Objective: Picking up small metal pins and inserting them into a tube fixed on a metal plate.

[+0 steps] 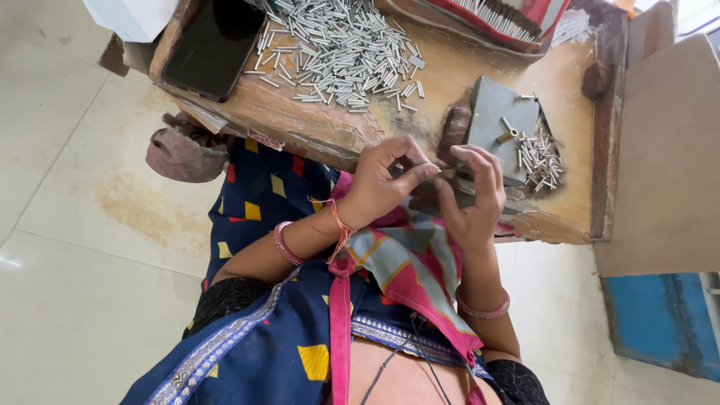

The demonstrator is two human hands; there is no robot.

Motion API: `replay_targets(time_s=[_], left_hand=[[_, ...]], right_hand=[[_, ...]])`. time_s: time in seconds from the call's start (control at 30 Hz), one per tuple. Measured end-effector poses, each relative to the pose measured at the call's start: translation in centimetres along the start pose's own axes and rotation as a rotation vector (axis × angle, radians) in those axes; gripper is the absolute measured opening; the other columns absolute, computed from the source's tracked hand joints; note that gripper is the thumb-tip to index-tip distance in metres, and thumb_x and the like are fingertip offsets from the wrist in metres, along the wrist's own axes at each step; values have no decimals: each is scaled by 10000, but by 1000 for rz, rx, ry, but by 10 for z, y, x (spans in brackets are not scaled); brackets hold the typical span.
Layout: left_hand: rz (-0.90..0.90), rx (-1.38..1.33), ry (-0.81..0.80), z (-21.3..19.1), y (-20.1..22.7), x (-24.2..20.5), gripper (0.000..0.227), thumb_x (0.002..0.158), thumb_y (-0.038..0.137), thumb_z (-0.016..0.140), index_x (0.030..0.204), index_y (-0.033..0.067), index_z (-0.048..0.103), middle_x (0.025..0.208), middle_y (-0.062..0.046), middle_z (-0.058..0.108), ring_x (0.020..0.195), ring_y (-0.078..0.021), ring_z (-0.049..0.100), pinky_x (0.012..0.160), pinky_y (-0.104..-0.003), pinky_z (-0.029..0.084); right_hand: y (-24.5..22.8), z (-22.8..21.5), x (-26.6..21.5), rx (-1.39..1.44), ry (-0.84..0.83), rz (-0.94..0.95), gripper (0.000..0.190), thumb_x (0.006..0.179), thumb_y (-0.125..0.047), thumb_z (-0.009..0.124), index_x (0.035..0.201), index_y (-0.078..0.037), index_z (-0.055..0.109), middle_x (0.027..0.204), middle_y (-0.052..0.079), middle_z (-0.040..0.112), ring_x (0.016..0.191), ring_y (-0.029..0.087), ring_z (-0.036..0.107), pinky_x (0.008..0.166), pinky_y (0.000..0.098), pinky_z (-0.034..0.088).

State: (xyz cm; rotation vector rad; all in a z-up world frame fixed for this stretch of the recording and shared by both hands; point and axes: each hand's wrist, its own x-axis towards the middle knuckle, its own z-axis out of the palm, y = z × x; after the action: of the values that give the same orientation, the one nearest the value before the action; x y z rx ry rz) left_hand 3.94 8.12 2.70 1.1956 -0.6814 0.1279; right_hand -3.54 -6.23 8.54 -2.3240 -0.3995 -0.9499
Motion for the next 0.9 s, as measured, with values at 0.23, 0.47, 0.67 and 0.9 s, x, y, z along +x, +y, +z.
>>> replay_targets(time_s=[0.23,0.47,0.67,0.9], left_hand=[[-267,-515,-132,14,-28,-12,130,966,88,743,906,54,633,834,16,685,767,-34,605,700,-212,509],[-272,-446,-186,16,-26,-14,233,1004,199,725,845,69,616,732,27,642,674,-22,562,598,-195,433],[-223,-381,-212,20,-25,-18,282,1003,231,733,806,85,594,698,56,600,644,2,502,562,-201,386],[-187,-244,-194,17,-14,-17,241,974,117,757,813,70,584,709,95,502,662,12,400,554,-200,341]], right_hand=[[16,3,-36,171,111,39,154,938,99,727,1048,11,667,1028,126,676,853,155,669,751,241,525],[4,-7,-40,293,170,176,135,923,54,738,1046,37,685,1019,114,656,895,146,637,778,243,504],[1,-12,-46,149,137,90,106,933,61,761,1016,39,698,1006,124,685,905,162,664,774,246,507],[4,-7,-52,232,125,179,125,972,65,728,1086,48,678,1064,126,670,940,145,641,814,240,516]])
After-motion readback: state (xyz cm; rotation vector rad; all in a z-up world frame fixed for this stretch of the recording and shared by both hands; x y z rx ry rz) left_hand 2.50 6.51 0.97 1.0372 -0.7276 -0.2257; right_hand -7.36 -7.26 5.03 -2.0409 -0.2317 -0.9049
